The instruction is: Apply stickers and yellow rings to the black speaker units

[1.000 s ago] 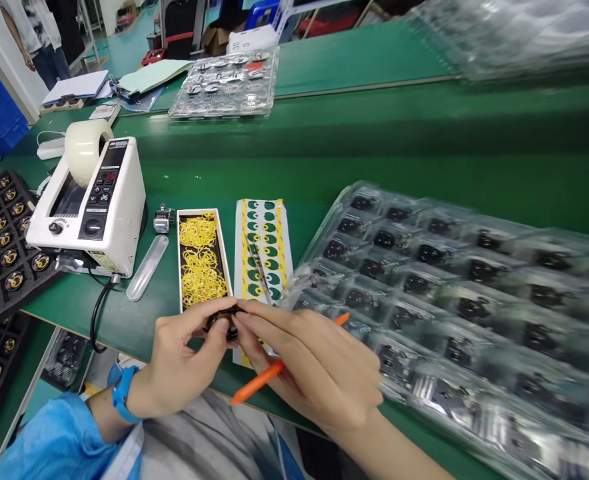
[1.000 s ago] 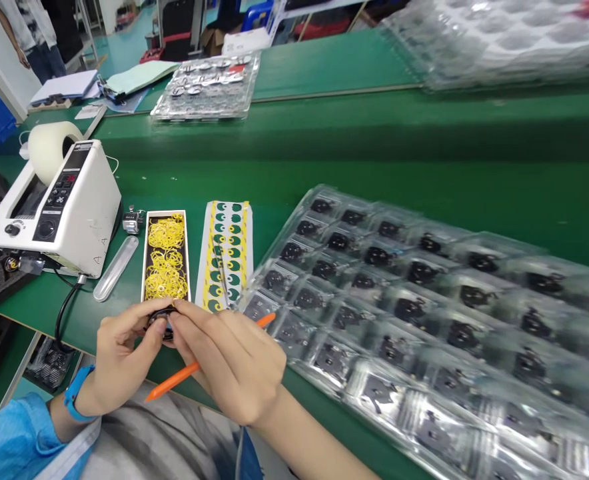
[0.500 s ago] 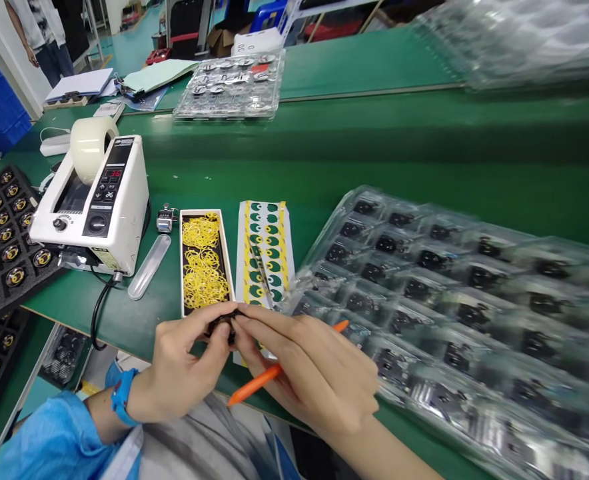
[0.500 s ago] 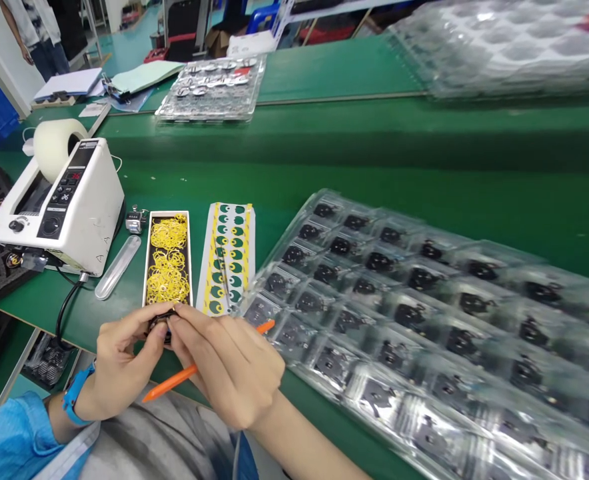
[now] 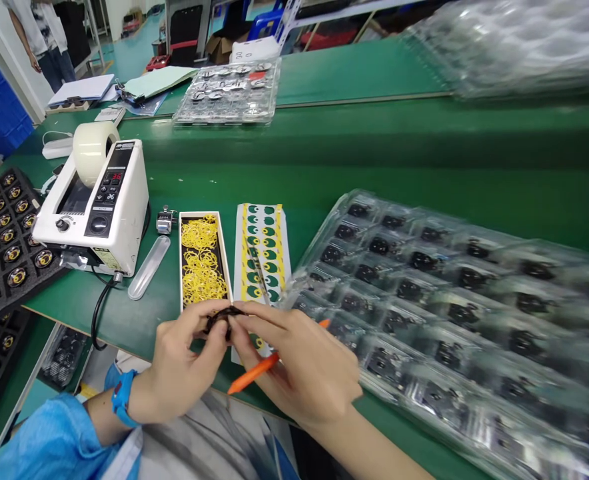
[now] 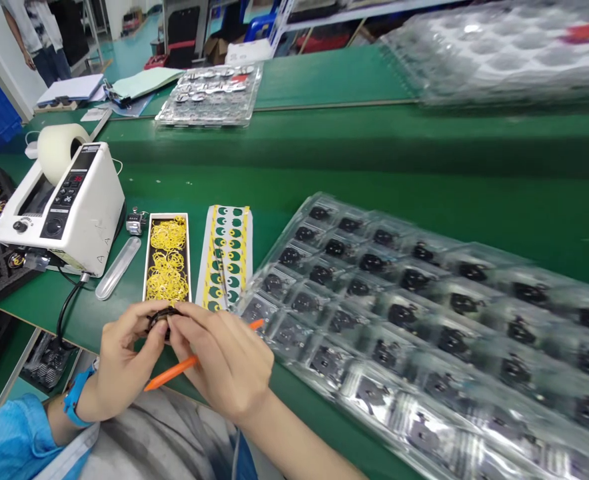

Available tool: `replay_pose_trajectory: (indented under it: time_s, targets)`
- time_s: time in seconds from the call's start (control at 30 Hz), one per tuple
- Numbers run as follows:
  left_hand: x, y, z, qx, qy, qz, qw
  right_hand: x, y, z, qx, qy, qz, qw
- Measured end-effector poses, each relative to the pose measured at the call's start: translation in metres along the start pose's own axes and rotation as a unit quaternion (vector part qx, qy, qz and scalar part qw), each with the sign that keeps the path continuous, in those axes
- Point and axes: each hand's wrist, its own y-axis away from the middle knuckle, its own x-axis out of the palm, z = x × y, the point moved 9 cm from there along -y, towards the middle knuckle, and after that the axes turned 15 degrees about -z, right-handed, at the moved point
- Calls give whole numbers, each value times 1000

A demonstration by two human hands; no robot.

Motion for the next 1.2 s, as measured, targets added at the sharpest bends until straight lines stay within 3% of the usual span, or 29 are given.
replay_pose_trajectory:
  time_s: [0.17,0.27,0.37,0.43,0.57,0.7,0.87,1.03,1.2]
  targets:
    - [0,-9,27,-157,74,-13,985,4,-2,-6,38,-45,17,998]
    - [4,-13,33,-216,128,-1,968,0,-5,-16,109,-101,41,988]
    - [8,-13,33,-250,165,32,954,3,-5,-30,189,-145,94,967]
    - [11,-12,32,-265,173,66,946,13,-2,-28,183,-175,157,955]
    - [11,-14,26,-247,154,99,952,24,6,-17,146,-240,209,937]
    - [12,-20,16,-202,143,107,963,27,12,-9,124,-224,229,939]
    - [14,-20,16,-189,130,107,968,32,12,-9,176,-239,277,914]
    - [16,-16,25,-257,150,118,947,28,7,-12,188,-251,279,908]
    - [19,-21,17,-210,152,121,958,31,9,-16,222,-262,249,906]
